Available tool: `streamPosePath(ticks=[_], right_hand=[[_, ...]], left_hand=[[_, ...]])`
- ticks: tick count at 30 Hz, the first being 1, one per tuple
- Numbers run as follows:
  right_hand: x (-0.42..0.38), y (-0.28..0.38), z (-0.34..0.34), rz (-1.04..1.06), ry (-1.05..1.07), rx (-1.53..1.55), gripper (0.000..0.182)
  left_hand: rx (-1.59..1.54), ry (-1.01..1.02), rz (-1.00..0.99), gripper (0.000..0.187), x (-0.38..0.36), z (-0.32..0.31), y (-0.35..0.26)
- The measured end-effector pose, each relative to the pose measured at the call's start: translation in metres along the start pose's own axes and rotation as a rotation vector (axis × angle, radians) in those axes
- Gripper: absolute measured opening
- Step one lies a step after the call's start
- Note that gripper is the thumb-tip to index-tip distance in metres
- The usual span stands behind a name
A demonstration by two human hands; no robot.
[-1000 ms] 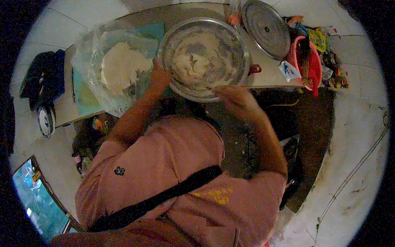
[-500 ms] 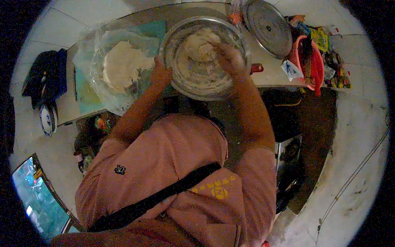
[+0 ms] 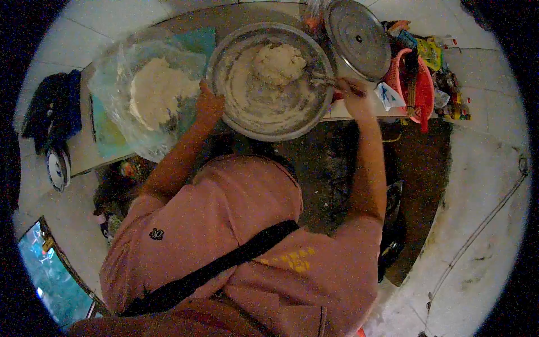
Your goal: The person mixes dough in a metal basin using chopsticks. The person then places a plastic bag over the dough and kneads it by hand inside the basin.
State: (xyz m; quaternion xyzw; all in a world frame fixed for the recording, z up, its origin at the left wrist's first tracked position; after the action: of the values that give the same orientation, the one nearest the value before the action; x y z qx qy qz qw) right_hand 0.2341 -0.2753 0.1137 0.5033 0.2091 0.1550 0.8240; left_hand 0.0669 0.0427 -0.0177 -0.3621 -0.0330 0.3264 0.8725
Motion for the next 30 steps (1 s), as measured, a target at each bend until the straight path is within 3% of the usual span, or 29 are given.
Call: streamPosePath(ticks=[4, 9, 13, 15, 17, 20, 22, 23, 25, 27, 28, 30], right_hand=[[0.055, -0.075, -0.021, -0.076, -0.078, 0.086, 0.026], [0.057, -0.029, -0.071, 0.076, 0.027, 0.175, 0.027], [0.021, 0.019, -0.106, 0.426, 0.172, -0.196, 0.025], [-0.017, 0.047, -0.128, 0.381, 0.381, -0.541, 0.02], [-0.056, 0.06, -0.139, 0.542, 0.43, -0.541, 0.018], [-0.087, 0.072, -0.14, 0.48, 0.545, -0.568, 0.022], [-0.093, 0.066, -0.146, 0.519, 0.665, -0.427, 0.03], [-0.097, 0.062, -0.149, 0.535, 0.719, -0.354, 0.035], [-0.086, 0.032, -0.172, 0.263, 0.826, -0.437, 0.037], [-0.067, 0.019, -0.189, 0.422, 0.71, -0.518, 0.03], [-0.057, 0.016, -0.194, 0.713, 0.53, -0.551, 0.024], [-0.033, 0.013, -0.195, 0.782, 0.401, -0.456, 0.023]], left_hand=[[0.01, 0.072, 0.03, 0.069, -0.001, 0.001, -0.004], [-0.03, 0.089, 0.034, 0.07, 0.004, -0.007, 0.005], [-0.011, -0.028, -0.095, 0.068, 0.003, -0.008, 0.008], [-0.02, 0.03, -0.042, 0.068, -0.001, -0.001, 0.0], [-0.035, 0.068, -0.018, 0.067, -0.002, -0.001, -0.001], [-0.048, 0.093, -0.006, 0.065, -0.001, -0.002, 0.002], [-0.041, 0.128, 0.014, 0.062, -0.005, 0.003, -0.003], [-0.02, 0.054, -0.016, 0.061, -0.004, 0.002, 0.0], [0.025, -0.094, -0.091, 0.058, 0.0, 0.0, 0.002], [0.037, 0.055, 0.014, 0.059, 0.0, -0.001, 0.0], [0.043, 0.125, 0.069, 0.059, -0.001, 0.003, -0.003], [0.03, 0.167, 0.112, 0.06, -0.002, 0.007, -0.009]])
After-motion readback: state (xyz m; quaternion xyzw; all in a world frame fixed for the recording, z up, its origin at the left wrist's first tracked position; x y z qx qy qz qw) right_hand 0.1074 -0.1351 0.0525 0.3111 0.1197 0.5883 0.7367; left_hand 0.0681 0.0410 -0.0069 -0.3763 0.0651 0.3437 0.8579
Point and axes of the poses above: each hand's wrist, its own x-axis towards the middle knuckle, its own z-axis out of the back of the hand, y = z × x, the point moved 8 cm from there along x, towards the middle knuckle, and after that the axes turned 4 degrees about y, right-handed, at the moved point
